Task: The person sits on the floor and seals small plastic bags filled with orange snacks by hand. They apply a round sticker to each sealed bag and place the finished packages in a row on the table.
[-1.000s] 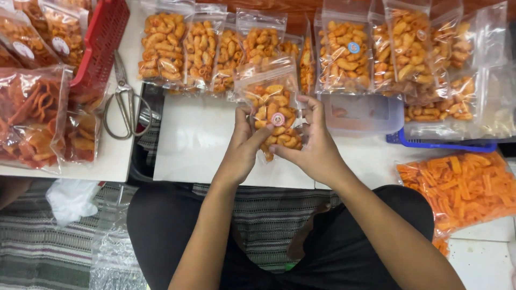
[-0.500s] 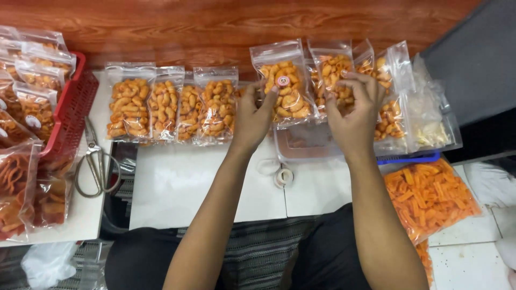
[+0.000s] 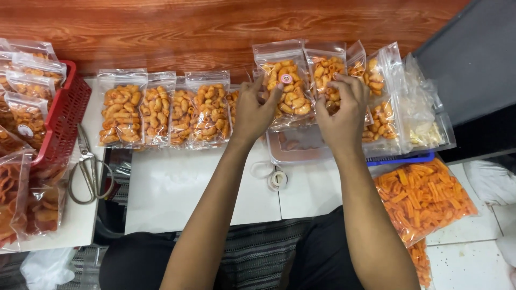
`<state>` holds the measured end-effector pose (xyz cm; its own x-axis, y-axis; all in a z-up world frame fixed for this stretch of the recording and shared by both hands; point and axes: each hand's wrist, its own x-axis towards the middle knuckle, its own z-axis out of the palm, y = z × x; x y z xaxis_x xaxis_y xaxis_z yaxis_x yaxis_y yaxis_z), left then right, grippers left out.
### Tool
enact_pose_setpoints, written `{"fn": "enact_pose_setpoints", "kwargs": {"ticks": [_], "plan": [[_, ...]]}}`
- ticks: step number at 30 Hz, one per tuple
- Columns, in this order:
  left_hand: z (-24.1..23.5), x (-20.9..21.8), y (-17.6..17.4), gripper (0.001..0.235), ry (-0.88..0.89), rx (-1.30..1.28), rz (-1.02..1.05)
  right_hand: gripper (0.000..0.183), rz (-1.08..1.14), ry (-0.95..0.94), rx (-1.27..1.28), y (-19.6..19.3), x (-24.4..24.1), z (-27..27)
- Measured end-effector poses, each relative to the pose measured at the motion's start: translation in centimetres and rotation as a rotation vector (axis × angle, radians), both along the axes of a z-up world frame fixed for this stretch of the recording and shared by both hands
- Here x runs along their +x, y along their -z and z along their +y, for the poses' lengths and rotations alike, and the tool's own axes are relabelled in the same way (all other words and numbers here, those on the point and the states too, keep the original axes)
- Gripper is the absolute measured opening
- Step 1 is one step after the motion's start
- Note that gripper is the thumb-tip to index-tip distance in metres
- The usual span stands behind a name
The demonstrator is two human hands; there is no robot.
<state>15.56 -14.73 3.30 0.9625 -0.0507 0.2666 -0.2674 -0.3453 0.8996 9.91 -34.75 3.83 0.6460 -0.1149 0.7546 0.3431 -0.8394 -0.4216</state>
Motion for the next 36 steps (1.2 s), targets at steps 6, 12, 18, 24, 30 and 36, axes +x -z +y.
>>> {"fn": "enact_pose_setpoints", "kwargs": {"ticks": [6,12,18,24,30,36], "plan": [[1.1,-2.5,-3.7,0.082,0.070,-0.072,-0.013,0.023,0.024,-0.010,0.036,-1.0,-0.5,0.9],[0.4,-1.3,-2.3,0.082,0.111,-0.052,-0.019,0.026,0.032,-0.008,0.018,-0.6,-0.5,1.1],[0.3,-1.3,-1.6,0.085,0.051,-0.127,0.000,0.024,0.060,-0.011,0.030,-1.3,-0.8,1.5],[0.7,-1.5,-1.8,0.079,0.057,-0.126,-0.044,0.024,0.068,-0.011,0.017,-0.8,-0.5,1.6],[0.5,-0.5,-0.3,0.073,0.064,-0.105,-0.066,0.023,0.063,-0.025,0.011,-0.9,-0.7,1.8],[2.6,-0.8,-1.3,0.067,0.047,-0.134,-0.079,0.018,-0.019,-0.050,-0.040,-1.9,-1.2,2.9]]}}
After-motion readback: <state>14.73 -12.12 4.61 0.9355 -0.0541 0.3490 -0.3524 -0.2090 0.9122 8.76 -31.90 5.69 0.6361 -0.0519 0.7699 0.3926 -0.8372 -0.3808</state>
